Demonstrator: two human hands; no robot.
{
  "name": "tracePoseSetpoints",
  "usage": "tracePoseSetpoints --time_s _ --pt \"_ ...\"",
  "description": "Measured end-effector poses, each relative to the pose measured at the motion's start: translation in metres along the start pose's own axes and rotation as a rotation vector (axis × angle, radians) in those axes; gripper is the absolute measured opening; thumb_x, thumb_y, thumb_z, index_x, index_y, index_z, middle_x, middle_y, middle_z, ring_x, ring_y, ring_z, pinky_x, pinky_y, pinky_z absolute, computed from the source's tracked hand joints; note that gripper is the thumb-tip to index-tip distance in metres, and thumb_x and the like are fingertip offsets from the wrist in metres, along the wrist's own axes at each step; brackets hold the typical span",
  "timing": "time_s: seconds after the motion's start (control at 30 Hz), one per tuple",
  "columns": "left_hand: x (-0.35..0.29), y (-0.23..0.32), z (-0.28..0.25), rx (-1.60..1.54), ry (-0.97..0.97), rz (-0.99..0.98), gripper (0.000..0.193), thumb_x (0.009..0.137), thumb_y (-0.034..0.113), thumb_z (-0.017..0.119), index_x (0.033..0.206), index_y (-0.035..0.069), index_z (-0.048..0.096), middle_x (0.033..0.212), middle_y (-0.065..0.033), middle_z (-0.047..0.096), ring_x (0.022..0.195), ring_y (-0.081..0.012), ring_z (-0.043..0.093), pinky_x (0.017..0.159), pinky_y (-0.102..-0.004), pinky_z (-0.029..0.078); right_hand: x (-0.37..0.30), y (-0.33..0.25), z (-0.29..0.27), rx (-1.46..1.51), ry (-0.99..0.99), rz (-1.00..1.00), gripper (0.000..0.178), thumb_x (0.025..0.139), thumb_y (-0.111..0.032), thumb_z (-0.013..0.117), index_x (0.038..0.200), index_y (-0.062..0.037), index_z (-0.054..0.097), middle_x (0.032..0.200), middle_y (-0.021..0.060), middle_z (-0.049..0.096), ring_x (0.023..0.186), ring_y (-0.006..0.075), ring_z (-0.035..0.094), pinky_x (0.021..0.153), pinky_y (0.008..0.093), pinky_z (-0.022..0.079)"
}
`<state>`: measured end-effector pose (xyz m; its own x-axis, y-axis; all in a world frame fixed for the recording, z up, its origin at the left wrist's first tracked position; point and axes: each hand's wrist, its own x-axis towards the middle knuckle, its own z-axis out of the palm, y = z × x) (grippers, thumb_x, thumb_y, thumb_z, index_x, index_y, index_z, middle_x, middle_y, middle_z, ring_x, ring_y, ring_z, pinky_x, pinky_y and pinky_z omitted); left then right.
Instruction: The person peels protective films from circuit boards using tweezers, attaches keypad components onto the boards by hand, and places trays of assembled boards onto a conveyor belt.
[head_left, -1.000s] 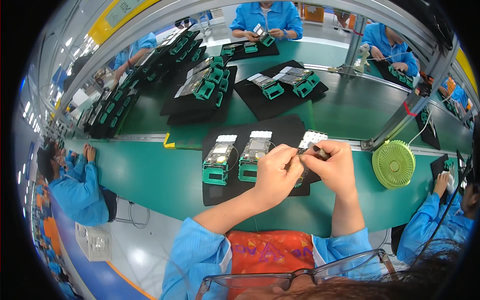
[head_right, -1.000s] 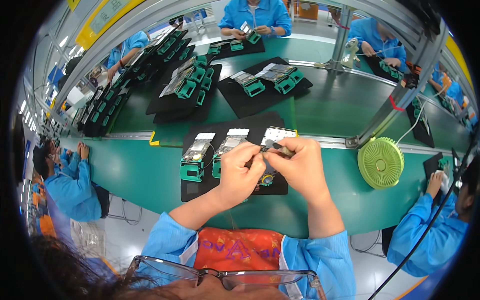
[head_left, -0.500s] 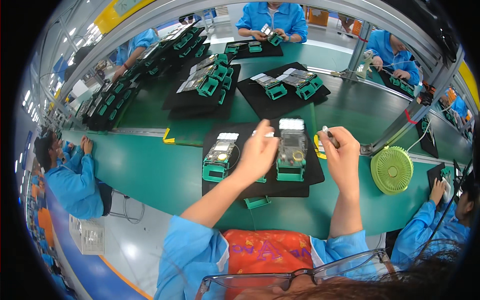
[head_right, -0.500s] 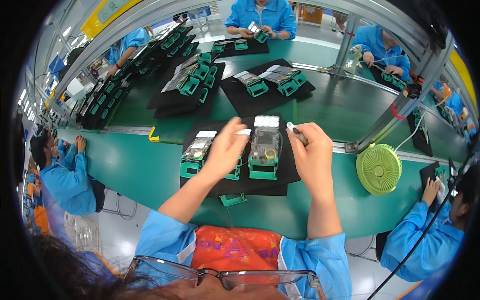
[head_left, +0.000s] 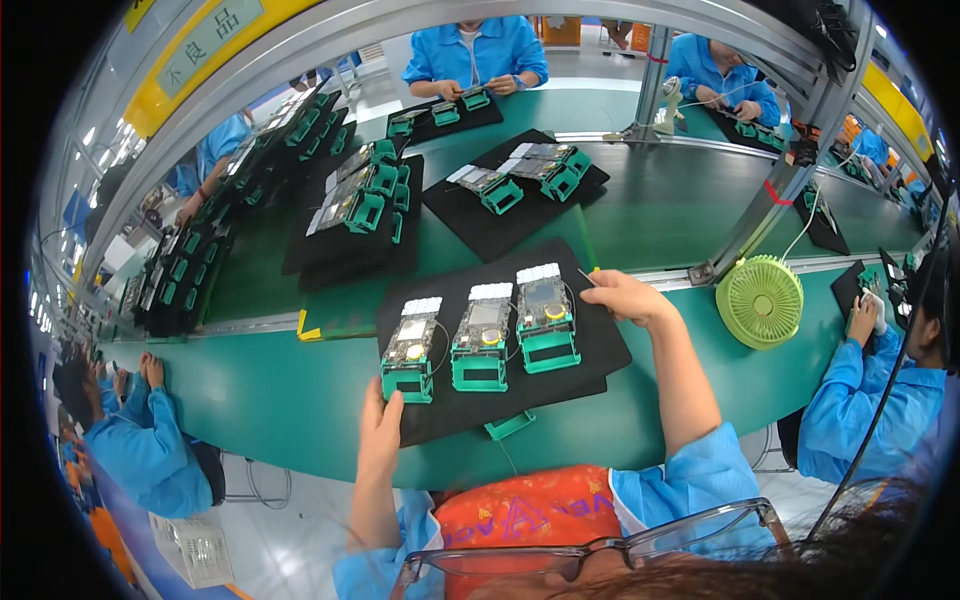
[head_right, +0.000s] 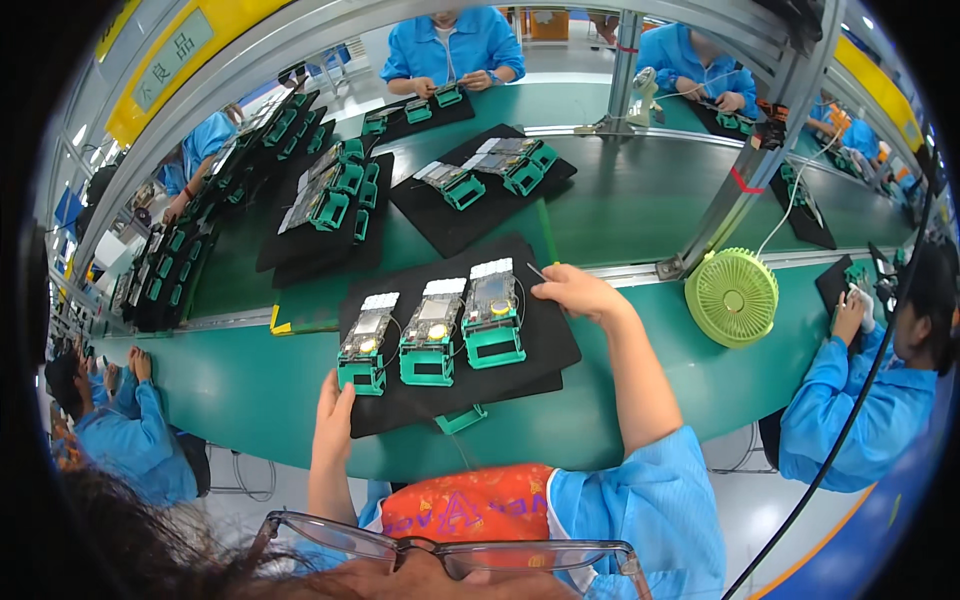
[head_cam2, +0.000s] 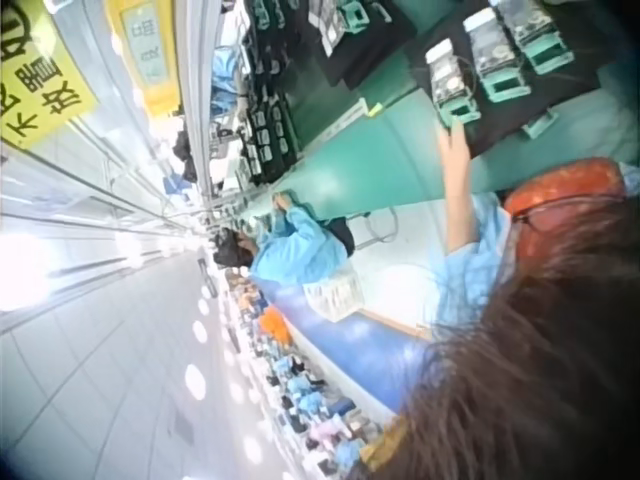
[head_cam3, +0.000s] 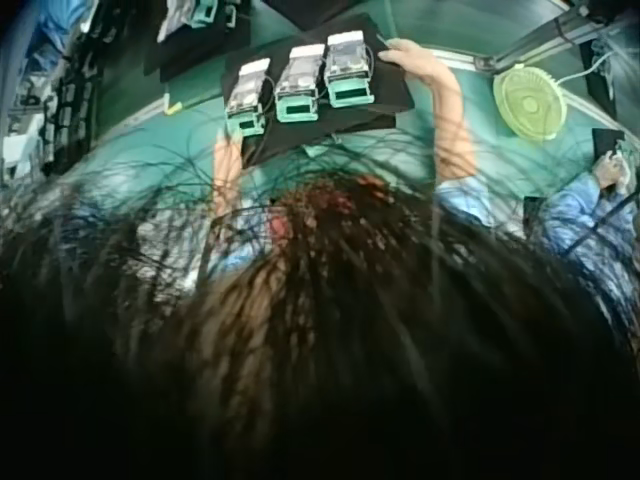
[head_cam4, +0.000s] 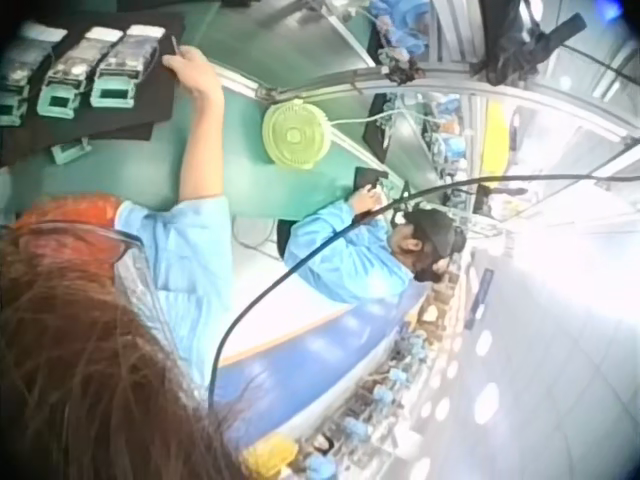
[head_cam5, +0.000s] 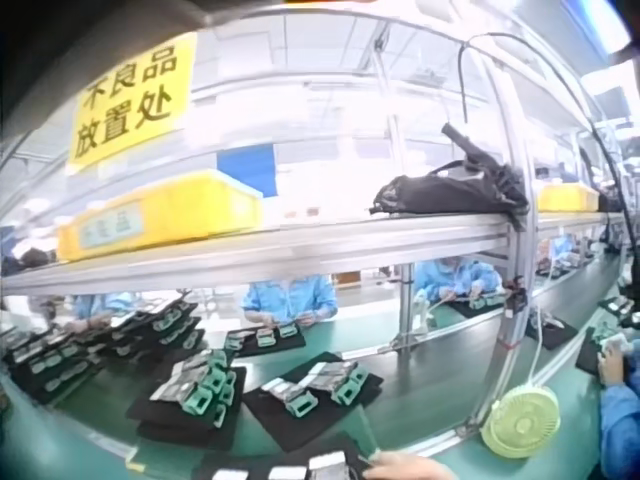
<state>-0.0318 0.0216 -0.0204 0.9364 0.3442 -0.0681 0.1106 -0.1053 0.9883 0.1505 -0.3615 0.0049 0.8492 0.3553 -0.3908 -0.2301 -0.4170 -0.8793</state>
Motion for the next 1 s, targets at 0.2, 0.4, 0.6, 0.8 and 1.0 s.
tracePoseSetpoints --time_s 0.2,0.4,0.6,0.8,1.0 --pt "-0.005 0.005 -0.001 -0.261 -0.061 0.023 0.048 0.099 0.009 0.047 0.141 -0.007 0.033 0.142 -0.0194 0.041 0.133 -0.0242 0.039 0.111 -0.0348 0.03 -0.031 0.007 0.01 0.348 -0.135 -0.105 0.063 0.086 -0.006 0.055 0.146 -0.0075 0.034 0.113 0.0011 0.059 0.078 0.0026 0.057 0.057 0.0183 0.044" --pt "-0.007 0.039 0.005 -0.654 -0.207 0.129 0.048 0.102 0.016 0.04 0.145 -0.002 0.029 0.142 -0.0217 0.04 0.127 -0.029 0.045 0.107 -0.041 0.037 -0.047 0.03 0.015 0.86 0.155 -0.386 0.07 0.077 0.006 0.055 0.144 -0.0071 0.036 0.129 0.0036 0.053 0.111 0.0122 0.057 0.097 0.0276 0.045" --pt "0.003 0.045 0.018 -0.605 -0.263 0.267 0.052 0.102 0.025 0.043 0.146 0.001 0.029 0.141 -0.0206 0.041 0.115 -0.0305 0.055 0.09 -0.0352 0.046 -0.029 0.04 -0.01 1.096 0.444 -0.607 0.055 0.077 0.006 0.053 0.128 -0.0129 0.046 0.119 0.0067 0.057 0.106 0.0226 0.06 0.09 0.0357 0.052" --pt "-0.001 0.019 0.017 -0.439 -0.181 0.193 0.041 0.1 0.016 0.045 0.138 0.001 0.041 0.132 -0.0163 0.049 0.106 -0.0229 0.059 0.087 -0.0323 0.047 0.013 0.052 -0.058 1.417 0.753 -0.632 0.058 0.079 0.008 0.05 0.127 -0.0244 0.045 0.115 0.0036 0.057 0.098 0.0227 0.061 0.073 0.0398 0.055" --pt "0.001 -0.01 0.003 -0.293 0.011 0.197 0.036 0.099 0.011 0.044 0.133 0.0 0.047 0.123 -0.0136 0.056 0.104 -0.02 0.059 0.086 -0.0314 0.046 0.054 0.067 -0.094 1.377 1.147 -0.7 0.061 0.081 0.011 0.046 0.13 -0.0246 0.038 0.101 0.0038 0.054 0.063 0.0148 0.054 0.037 0.0239 0.028"
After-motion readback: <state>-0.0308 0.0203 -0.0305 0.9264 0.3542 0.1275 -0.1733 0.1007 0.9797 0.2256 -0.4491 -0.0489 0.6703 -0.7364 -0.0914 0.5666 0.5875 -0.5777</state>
